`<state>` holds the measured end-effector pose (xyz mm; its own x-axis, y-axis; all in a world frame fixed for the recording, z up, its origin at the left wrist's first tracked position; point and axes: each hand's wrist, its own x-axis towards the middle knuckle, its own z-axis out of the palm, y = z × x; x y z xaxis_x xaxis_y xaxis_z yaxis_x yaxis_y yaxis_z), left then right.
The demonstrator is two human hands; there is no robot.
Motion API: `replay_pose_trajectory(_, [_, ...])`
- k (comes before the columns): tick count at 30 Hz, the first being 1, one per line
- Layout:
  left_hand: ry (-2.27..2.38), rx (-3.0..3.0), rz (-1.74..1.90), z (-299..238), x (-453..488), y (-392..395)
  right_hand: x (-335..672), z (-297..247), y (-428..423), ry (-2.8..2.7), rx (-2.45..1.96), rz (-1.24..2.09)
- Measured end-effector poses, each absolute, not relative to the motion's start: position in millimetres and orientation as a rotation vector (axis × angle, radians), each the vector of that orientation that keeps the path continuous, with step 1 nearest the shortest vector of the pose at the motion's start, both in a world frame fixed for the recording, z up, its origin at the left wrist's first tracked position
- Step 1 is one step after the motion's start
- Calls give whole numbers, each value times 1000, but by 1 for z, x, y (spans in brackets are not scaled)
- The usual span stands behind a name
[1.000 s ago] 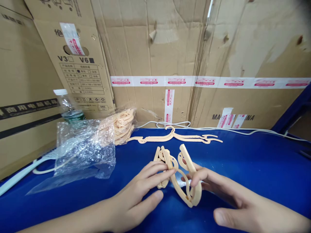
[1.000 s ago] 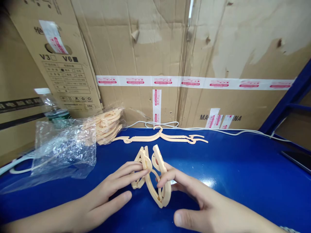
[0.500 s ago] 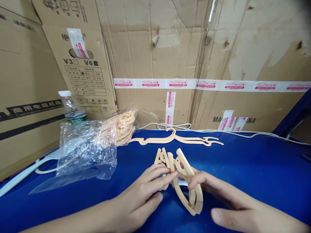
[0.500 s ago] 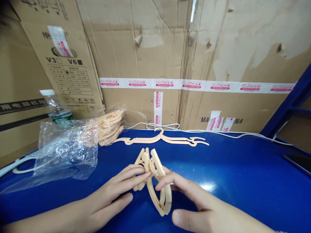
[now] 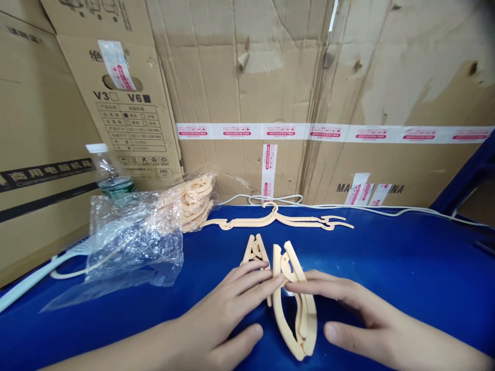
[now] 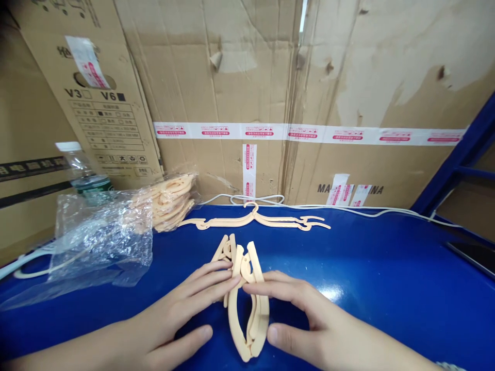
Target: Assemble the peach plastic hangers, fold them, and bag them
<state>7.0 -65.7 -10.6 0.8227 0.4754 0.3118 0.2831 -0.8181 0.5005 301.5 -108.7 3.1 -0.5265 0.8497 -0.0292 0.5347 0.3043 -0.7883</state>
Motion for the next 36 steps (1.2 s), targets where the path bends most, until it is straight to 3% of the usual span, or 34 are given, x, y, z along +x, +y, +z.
replay_pose_trajectory(8, [708,2564,794,-13,13,-67,295,5,-104,-2092,-1313,959])
replay_pose_trajectory(18, [705,2567,881,-14,14,-66,288,7,-97,-2422,-1297,613])
replay_pose_trajectory(25, [736,2560,886,-14,15,-66,286,12,-102,-2481,-1089,449])
replay_pose_trajectory(36, [783,2599,825,-10,18,-69,277,25,-105,-2745,-899,431])
